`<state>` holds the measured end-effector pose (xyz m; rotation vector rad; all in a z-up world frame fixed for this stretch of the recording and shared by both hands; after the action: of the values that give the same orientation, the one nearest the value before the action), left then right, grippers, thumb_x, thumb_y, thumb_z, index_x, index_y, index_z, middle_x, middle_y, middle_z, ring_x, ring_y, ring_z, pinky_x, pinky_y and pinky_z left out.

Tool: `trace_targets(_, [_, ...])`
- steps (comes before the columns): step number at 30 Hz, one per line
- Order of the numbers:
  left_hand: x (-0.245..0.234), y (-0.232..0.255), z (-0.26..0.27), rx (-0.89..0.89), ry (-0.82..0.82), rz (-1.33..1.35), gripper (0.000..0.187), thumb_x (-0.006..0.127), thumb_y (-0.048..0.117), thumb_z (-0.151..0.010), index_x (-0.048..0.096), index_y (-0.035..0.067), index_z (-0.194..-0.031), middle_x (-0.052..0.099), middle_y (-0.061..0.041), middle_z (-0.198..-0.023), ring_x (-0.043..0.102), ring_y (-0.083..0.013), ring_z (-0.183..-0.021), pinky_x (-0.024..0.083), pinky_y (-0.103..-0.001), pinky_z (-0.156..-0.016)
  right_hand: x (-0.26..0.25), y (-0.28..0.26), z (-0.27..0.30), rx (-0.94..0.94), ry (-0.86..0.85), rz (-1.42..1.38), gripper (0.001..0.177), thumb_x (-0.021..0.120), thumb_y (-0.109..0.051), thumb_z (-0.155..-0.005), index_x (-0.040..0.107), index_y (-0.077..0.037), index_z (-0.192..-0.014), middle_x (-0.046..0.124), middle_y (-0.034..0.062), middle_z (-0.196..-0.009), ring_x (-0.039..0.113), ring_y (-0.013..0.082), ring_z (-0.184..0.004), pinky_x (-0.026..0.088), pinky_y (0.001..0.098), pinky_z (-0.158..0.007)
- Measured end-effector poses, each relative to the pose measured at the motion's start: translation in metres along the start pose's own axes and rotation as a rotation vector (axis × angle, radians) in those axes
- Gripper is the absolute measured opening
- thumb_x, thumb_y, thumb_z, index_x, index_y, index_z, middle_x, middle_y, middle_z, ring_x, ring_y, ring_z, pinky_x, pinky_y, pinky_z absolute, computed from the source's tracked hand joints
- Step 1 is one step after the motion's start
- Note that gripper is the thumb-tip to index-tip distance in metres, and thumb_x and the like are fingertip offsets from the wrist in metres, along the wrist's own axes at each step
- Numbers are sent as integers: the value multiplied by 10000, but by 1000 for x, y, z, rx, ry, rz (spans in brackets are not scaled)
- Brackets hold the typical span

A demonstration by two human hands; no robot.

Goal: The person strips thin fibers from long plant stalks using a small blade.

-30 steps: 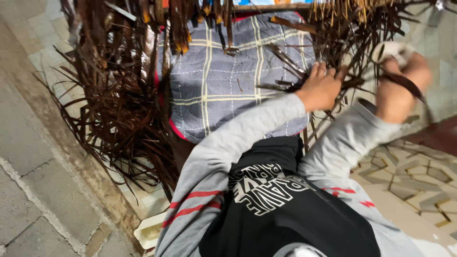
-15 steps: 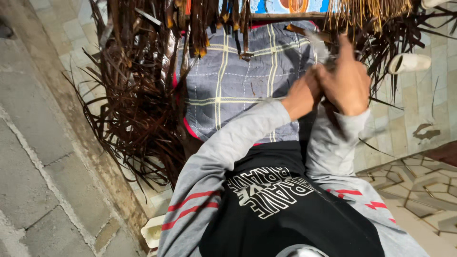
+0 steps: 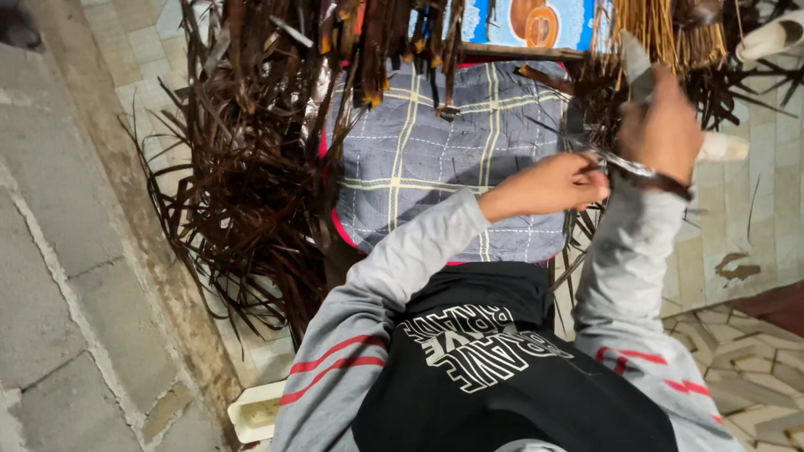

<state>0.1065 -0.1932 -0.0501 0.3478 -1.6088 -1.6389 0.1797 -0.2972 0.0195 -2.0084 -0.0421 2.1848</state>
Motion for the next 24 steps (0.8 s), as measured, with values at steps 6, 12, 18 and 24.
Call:
trace_targets(6, [30, 88, 1, 21, 94, -622, 656, 613, 335, -971, 400, 81, -1537, 649, -146, -1496, 867, -136, -981, 728, -264, -768, 51, -85, 31, -27, 13, -126, 707, 710, -35, -1012, 341, -149, -1605, 704, 160, -1389, 732, 354, -1114, 544, 477, -980])
trace_targets(12, [29, 43, -36, 403, 42, -573, 571, 867, 243, -909, 629, 107, -1410, 673, -131, -1467, 637, -304, -1361, 474, -466, -1219, 107, -107, 28, -324, 53, -468, 521, 555, -243, -1107, 373, -95, -1573, 689, 246, -1370, 675, 548, -968, 494, 597, -772])
trace_targets(18, [-227, 1, -62, 276, 857, -1055, 49, 636, 110, -603, 662, 118, -563, 665, -106, -619, 647, -354, -522, 397, -520, -467, 91, -93, 40, -299, 251, -821, 423, 569, -162, -1103, 444, 10, -1469, 561, 234, -1460, 554, 375, -1359, 436, 452, -1159])
trace_targets(24, [-270, 8, -47, 165, 1036, -954, 164, 683, 193, -898, 659, 30, -899, 728, -246, -898, 661, -535, -896, 488, -606, -735, 107, -81, 29, -155, 222, -978, 426, 621, -127, -1055, 486, -45, -1450, 595, 179, -1416, 633, 295, -1203, 505, 378, -1024])
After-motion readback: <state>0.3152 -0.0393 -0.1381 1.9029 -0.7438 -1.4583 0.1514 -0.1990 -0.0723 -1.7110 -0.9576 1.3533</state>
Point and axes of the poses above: each hand's wrist, its own z-axis away from the middle knuckle, its own x-axis out of the palm, y = z × x, the point moved 7 cm from there along -z, towards the middle knuckle
